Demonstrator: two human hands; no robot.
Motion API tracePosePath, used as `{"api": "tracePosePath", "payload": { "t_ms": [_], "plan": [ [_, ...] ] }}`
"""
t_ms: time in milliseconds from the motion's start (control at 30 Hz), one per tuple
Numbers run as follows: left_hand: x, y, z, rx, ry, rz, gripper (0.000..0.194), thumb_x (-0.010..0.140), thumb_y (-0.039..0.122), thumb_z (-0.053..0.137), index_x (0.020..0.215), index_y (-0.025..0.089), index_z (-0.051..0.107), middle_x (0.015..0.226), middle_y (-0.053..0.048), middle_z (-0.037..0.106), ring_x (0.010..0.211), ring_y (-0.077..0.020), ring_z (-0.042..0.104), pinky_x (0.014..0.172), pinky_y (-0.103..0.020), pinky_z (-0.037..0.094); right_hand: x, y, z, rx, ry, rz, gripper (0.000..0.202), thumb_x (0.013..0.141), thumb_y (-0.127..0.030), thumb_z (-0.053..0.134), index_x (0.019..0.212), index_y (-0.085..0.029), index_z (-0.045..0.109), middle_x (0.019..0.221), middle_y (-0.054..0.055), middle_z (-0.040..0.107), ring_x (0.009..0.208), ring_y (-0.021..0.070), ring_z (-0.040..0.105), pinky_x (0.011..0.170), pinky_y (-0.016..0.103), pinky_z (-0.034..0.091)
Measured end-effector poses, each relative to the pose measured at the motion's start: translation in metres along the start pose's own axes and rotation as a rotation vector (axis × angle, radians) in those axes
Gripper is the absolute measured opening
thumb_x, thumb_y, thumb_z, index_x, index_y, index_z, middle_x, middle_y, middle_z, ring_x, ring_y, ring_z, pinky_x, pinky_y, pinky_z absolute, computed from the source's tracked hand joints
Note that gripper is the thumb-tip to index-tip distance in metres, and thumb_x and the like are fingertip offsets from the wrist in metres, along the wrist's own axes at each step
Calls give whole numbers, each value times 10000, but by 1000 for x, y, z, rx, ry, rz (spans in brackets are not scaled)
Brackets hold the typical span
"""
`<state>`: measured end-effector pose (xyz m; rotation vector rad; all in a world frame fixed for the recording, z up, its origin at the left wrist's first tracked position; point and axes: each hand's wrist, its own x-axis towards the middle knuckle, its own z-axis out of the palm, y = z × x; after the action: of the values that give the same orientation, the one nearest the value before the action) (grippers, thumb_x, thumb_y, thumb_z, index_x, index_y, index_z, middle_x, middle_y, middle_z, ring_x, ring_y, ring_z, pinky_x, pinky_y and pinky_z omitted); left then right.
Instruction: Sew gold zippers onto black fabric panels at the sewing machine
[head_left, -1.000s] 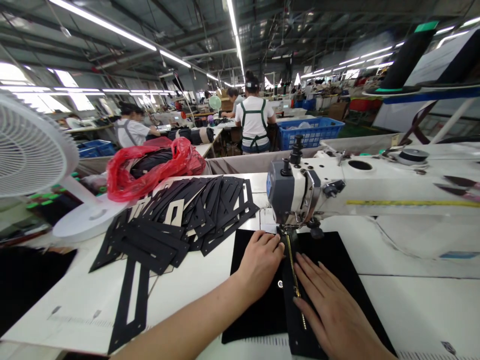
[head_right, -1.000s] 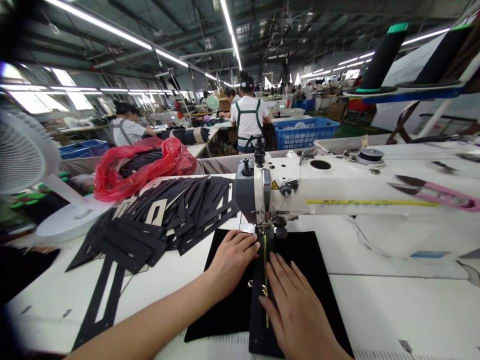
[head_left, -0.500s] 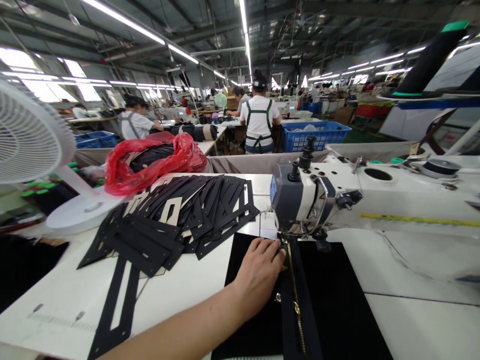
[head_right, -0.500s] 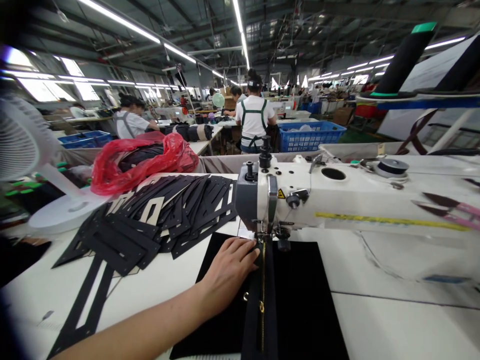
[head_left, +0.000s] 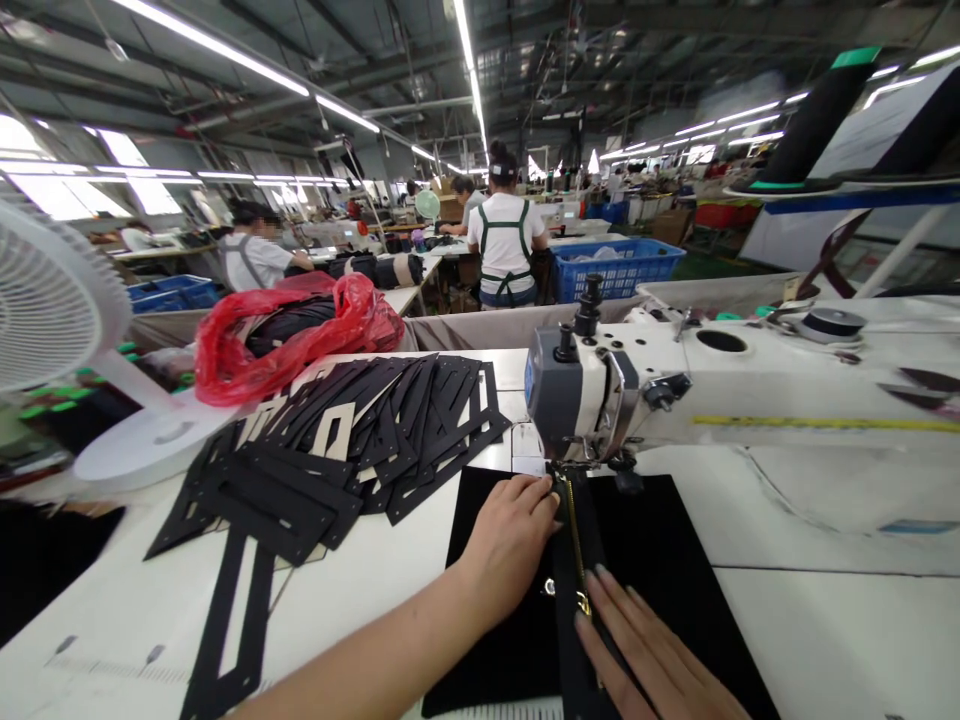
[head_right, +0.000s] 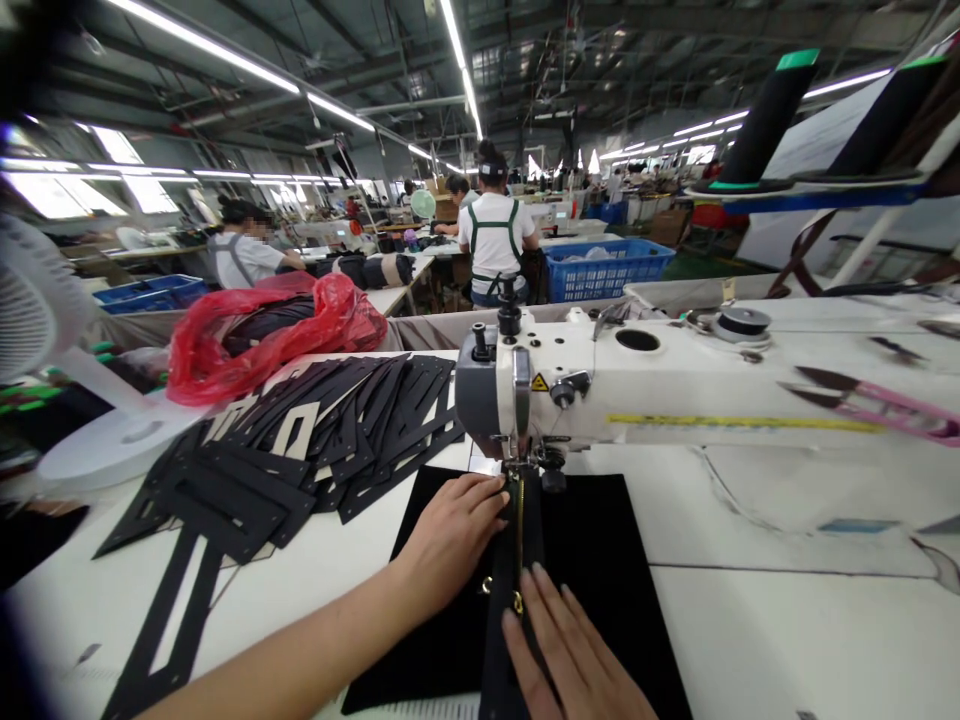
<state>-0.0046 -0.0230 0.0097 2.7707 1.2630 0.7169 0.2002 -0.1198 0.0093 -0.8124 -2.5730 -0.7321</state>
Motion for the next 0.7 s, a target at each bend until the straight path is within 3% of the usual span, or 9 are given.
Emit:
{"api": "tracePosePath", "payload": {
  "t_ms": [67,167,233,300,333,400,500,600,700],
  "plan": [
    [1,-6,-3,-63,9,-5,219,874,123,523,1086,153,574,1155,-58,601,1041,-205,530,909,-361,468,12,-11,4,11,4,15,401,789,-132,417,1151,-82,584,1155,148,611,1063,256,579,788,320,543],
    [-2,-10,-16,-103,5,-65,207,874,79,492,1026,150,612,1087,-54,628,979,-192,560,893,-344,482,15,-8,-7,198,-3,97,386,804,-136,417,1141,-85,600,1158,135,610,1053,234,587,824,288,528],
    [-6,-4,-27,-88,-47,-136,146,863,113,521,926,147,648,1016,-65,649,935,-225,578,862,-395,496,16,6,-22,424,-59,321,358,853,-181,413,1151,-146,607,1121,82,637,1000,195,617,820,244,522],
    [-10,13,-36,-142,-112,-173,130,841,149,562,938,151,649,994,-72,655,921,-248,587,843,-425,504,21,26,-38,650,-143,696,349,906,-294,382,1143,-196,618,1061,42,668,934,182,644,798,236,527],
    [-11,24,-39,-218,-142,-160,181,827,155,580,1000,156,633,1024,-72,647,941,-249,585,851,-415,506,26,36,-44,732,-152,870,372,916,-360,363,1123,-209,632,1036,33,677,917,192,649,796,258,531],
    [-9,45,-40,-437,-176,-78,361,792,154,623,1147,160,558,1138,-77,603,1027,-227,564,903,-346,492,35,55,-51,822,-94,1035,427,890,-481,371,1052,-221,668,1011,32,687,907,226,652,783,298,543],
    [1,62,-33,-664,-176,-30,333,779,126,638,1106,140,575,1144,-84,595,1029,-184,576,912,-254,479,41,70,-50,716,19,935,366,832,-531,434,938,-293,693,881,17,711,792,248,673,587,288,580],
    [6,54,-28,-653,36,-147,180,815,105,587,985,158,614,973,-43,651,916,-169,608,851,-273,502,38,71,-45,520,85,732,252,847,-428,441,984,-385,648,723,-6,697,601,244,657,416,301,535],
    [6,39,-29,-556,235,-123,146,862,168,552,998,181,604,955,-38,641,902,-172,593,823,-298,494,37,68,-42,473,109,514,318,864,-319,423,1142,-385,562,817,-9,702,612,231,657,466,309,552]
  ]
}}
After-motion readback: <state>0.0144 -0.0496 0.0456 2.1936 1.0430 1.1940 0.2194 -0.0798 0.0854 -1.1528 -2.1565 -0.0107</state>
